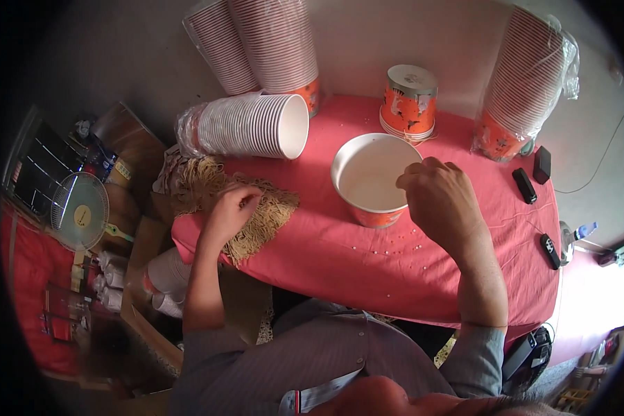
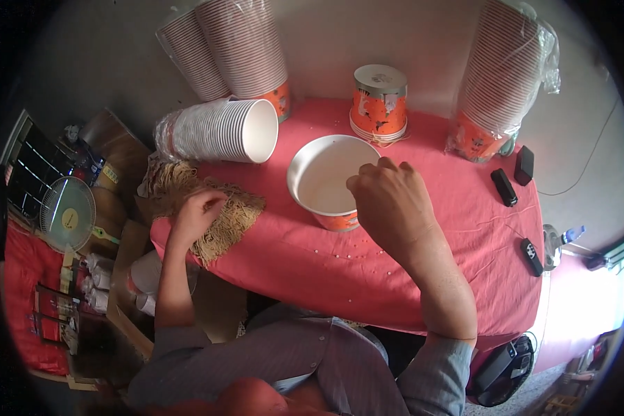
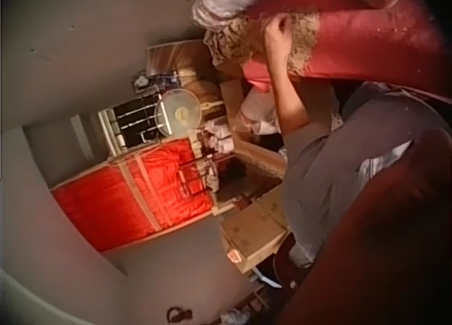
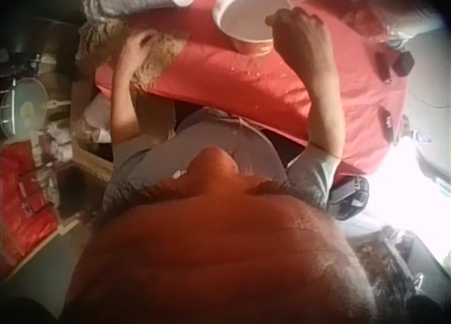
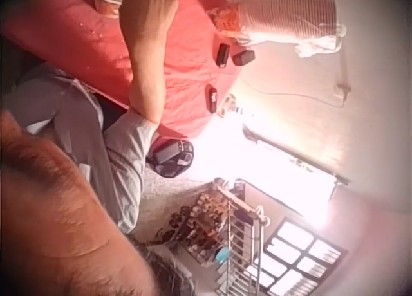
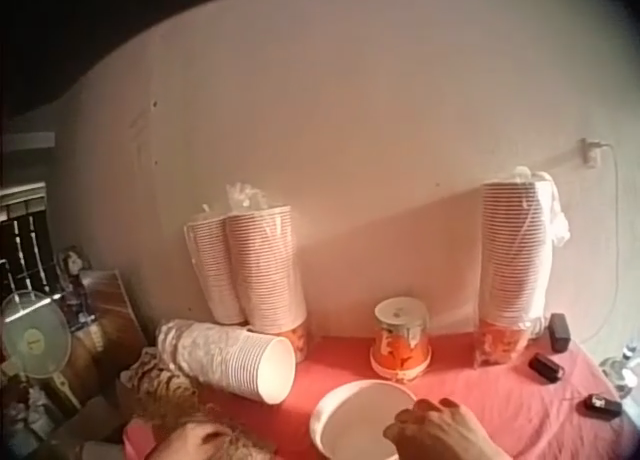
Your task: Attaching elastic string handles to paper buckets by threading them through pre-punched holes.
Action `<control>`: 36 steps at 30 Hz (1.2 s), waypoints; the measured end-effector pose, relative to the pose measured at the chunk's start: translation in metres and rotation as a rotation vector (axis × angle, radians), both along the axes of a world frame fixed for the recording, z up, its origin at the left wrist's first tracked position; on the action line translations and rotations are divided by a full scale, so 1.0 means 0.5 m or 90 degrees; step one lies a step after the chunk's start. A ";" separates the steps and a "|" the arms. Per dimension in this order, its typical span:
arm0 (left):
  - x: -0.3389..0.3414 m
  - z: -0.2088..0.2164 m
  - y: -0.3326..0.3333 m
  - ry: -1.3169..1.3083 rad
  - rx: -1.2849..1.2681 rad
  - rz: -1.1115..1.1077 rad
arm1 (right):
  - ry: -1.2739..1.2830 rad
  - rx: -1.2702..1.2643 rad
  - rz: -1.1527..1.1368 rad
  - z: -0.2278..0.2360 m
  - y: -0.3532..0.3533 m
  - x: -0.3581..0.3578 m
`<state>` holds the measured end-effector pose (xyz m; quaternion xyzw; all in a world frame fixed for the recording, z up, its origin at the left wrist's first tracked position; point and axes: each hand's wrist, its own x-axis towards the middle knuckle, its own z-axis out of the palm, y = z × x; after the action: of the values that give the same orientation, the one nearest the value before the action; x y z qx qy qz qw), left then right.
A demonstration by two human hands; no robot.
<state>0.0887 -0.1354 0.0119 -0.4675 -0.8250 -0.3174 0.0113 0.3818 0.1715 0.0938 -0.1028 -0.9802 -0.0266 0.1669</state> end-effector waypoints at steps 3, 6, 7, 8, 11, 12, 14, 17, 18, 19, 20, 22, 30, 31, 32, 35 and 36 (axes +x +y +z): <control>0.001 -0.017 0.024 0.121 -0.021 -0.121 | 0.042 -0.027 0.048 -0.003 -0.012 0.001; 0.006 -0.023 0.043 0.215 -0.102 -0.138 | -0.010 -0.050 0.033 0.000 -0.018 0.001; 0.004 -0.027 0.046 0.251 -0.145 -0.129 | -0.010 -0.050 0.031 0.000 -0.017 0.001; 0.002 -0.030 0.049 0.287 -0.187 -0.118 | -0.011 -0.060 0.038 0.000 -0.017 0.002; -0.006 -0.034 0.056 0.325 -0.229 -0.125 | -0.022 -0.090 0.049 0.005 -0.017 0.004; -0.007 -0.033 0.059 0.324 -0.230 -0.127 | -0.033 -0.110 0.054 0.007 -0.017 0.005; -0.009 -0.027 0.064 0.342 -0.316 -0.125 | -0.036 -0.118 0.057 0.008 -0.016 0.004; -0.016 -0.034 0.068 0.323 -0.246 -0.142 | -0.040 -0.128 0.059 0.010 -0.016 0.006; -0.015 -0.032 0.069 0.322 -0.247 -0.143 | -0.041 -0.130 0.057 0.011 -0.016 0.006; -0.013 -0.030 0.066 0.269 -0.203 -0.136 | -0.042 -0.132 0.057 0.012 -0.015 0.006; -0.009 -0.023 0.068 0.215 -0.159 -0.131 | -0.037 -0.129 0.060 0.013 -0.012 0.006; 0.001 -0.014 0.072 0.205 -0.100 -0.128 | -0.033 -0.129 0.063 0.014 -0.008 0.001; 0.105 0.081 0.116 -0.509 0.384 -0.239 | 0.253 -0.356 0.266 0.004 0.010 -0.034; 0.131 0.099 0.136 -0.555 0.406 -0.285 | 0.299 -0.427 0.310 -0.005 0.008 -0.044; 0.159 0.115 0.153 -0.601 0.429 -0.327 | 0.269 -0.521 0.328 0.002 0.000 -0.046; 0.212 0.121 0.193 -0.682 0.421 -0.366 | 0.221 -0.757 0.428 -0.007 -0.017 -0.050; 0.237 0.128 0.205 -0.683 0.421 -0.352 | 0.221 -0.819 0.460 -0.009 -0.023 -0.051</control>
<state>0.2074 -0.0330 0.0761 -0.4106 -0.4265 -0.7316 -0.3380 0.3561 0.1600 0.0892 0.1450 -0.7349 0.6235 0.2239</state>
